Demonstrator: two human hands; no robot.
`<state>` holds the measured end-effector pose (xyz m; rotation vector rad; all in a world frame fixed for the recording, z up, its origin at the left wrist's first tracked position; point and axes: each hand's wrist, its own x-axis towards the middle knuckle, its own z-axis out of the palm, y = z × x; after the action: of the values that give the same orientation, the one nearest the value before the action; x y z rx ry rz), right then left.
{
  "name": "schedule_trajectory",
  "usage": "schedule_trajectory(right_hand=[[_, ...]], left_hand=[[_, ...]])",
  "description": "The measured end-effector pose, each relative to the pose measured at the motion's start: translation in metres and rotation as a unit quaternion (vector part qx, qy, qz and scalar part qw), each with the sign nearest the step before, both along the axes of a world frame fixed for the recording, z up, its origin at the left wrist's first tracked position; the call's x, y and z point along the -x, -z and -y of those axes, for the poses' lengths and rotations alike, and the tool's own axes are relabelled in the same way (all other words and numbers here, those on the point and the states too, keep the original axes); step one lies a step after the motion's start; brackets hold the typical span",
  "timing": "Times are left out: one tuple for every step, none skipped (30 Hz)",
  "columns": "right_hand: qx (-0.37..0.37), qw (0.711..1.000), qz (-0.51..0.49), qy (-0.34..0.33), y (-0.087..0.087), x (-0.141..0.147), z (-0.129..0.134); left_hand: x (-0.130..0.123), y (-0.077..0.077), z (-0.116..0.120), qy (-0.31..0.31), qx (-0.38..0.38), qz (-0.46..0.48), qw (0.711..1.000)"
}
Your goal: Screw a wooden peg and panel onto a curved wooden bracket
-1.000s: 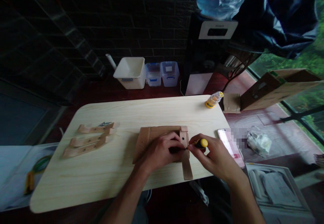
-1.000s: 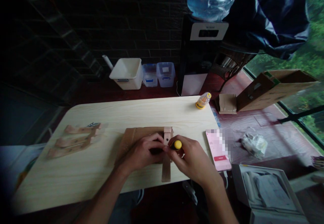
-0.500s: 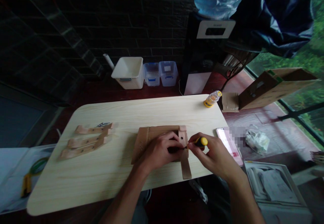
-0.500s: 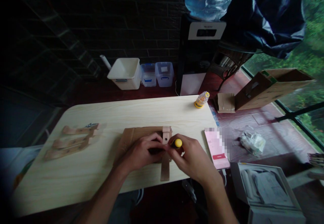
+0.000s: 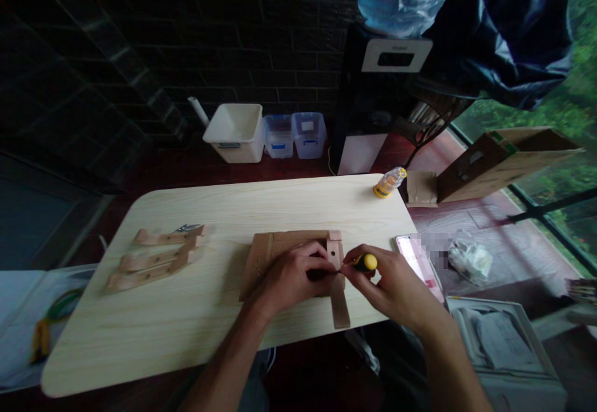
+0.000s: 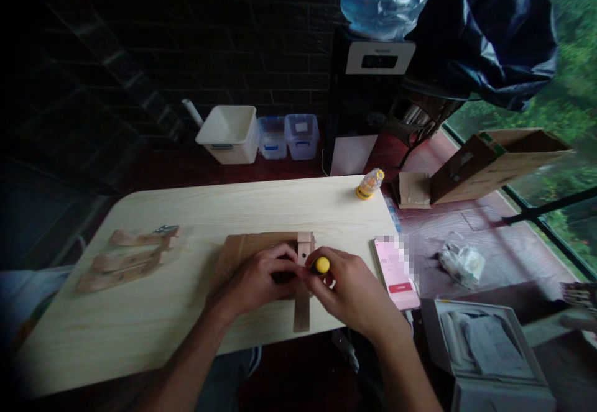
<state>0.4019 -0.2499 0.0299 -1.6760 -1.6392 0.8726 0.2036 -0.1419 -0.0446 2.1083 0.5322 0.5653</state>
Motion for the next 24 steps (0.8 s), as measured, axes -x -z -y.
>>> schedule_trajectory(right_hand=[[0.003, 1.0, 0.002, -0.002, -0.001, 0.0, 0.0], [0.006, 1.0, 0.002, -0.004, -0.001, 0.0, 0.0], [0.008, 1.0, 0.002, -0.008, -0.001, 0.0, 0.001], [0.009, 1.0, 0.003, -0.012, -0.001, 0.0, 0.001], [0.011, 1.0, 0.005, -0.015, -0.001, 0.001, 0.001], [0.012, 1.0, 0.007, -0.016, -0.001, 0.002, 0.001], [0.012, 1.0, 0.01, -0.017, -0.001, 0.003, 0.001], [0.012, 1.0, 0.011, -0.016, -0.002, 0.004, 0.001], [0.011, 1.0, 0.012, -0.016, -0.002, 0.005, 0.001], [0.011, 1.0, 0.012, -0.017, -0.003, 0.005, 0.0], [0.012, 1.0, 0.012, -0.019, -0.004, 0.005, 0.0], [0.013, 1.0, 0.014, -0.022, -0.005, 0.005, 0.0], [0.016, 0.999, 0.017, -0.024, -0.007, 0.004, 0.0], [0.02, 0.999, 0.021, -0.027, -0.009, 0.004, 0.0], [0.024, 0.999, 0.025, -0.028, -0.01, 0.003, 0.0], [0.028, 0.999, 0.027, -0.028, -0.011, 0.002, 0.0], [0.032, 0.999, 0.025, -0.027, -0.012, 0.002, 0.0], [0.035, 0.999, 0.02, -0.025, -0.013, 0.001, 0.0], [0.037, 0.999, 0.015, -0.024, -0.013, 0.001, -0.001], [0.037, 0.999, 0.009, -0.023, -0.012, 0.001, -0.001], [0.036, 0.999, 0.007, -0.021, -0.012, 0.001, -0.001], [0.035, 0.999, 0.007, -0.02, -0.011, 0.002, -0.002], [0.033, 0.999, 0.008, -0.019, -0.011, 0.002, -0.002], [0.032, 0.999, 0.009, -0.019, -0.01, 0.002, -0.001]], left_hand=[[0.0, 0.0, 0.0, 0.0, -0.001, -0.002, 1.0], [0.0, 0.0, 0.0, 0.001, -0.003, -0.005, 1.0], [0.001, 0.001, 0.0, 0.003, -0.004, -0.009, 1.0], [0.001, 0.001, 0.0, 0.004, -0.006, -0.012, 1.0], [0.002, 0.001, -0.001, 0.006, -0.008, -0.015, 1.0], [0.002, 0.002, -0.001, 0.008, -0.009, -0.018, 1.0], [0.003, 0.003, -0.001, 0.01, -0.009, -0.02, 1.0], [0.003, 0.003, -0.001, 0.011, -0.011, -0.021, 1.0], [0.004, 0.005, -0.001, 0.011, -0.013, -0.021, 1.0], [0.004, 0.006, -0.001, 0.012, -0.014, -0.021, 1.0], [0.004, 0.007, -0.001, 0.012, -0.015, -0.02, 1.0], [0.004, 0.008, -0.001, 0.012, -0.016, -0.018, 1.0], [0.004, 0.008, -0.001, 0.011, -0.016, -0.015, 1.0], [0.004, 0.008, -0.001, 0.01, -0.016, -0.012, 1.0], [0.003, 0.008, -0.001, 0.01, -0.014, -0.01, 1.0], [0.003, 0.007, -0.001, 0.009, -0.013, -0.008, 1.0], [0.003, 0.006, -0.001, 0.009, -0.011, -0.007, 1.0], [0.003, 0.005, -0.001, 0.009, -0.008, -0.007, 1.0], [0.002, 0.004, 0.0, 0.009, -0.007, -0.006, 1.0], [0.002, 0.003, 0.0, 0.009, -0.006, -0.007, 1.0], [0.002, 0.003, 0.0, 0.01, -0.005, -0.008, 1.0], [0.002, 0.002, 0.0, 0.01, -0.005, -0.008, 1.0], [0.002, 0.002, 0.0, 0.009, -0.004, -0.009, 1.0], [0.002, 0.002, 0.0, 0.008, -0.005, -0.008, 1.0]])
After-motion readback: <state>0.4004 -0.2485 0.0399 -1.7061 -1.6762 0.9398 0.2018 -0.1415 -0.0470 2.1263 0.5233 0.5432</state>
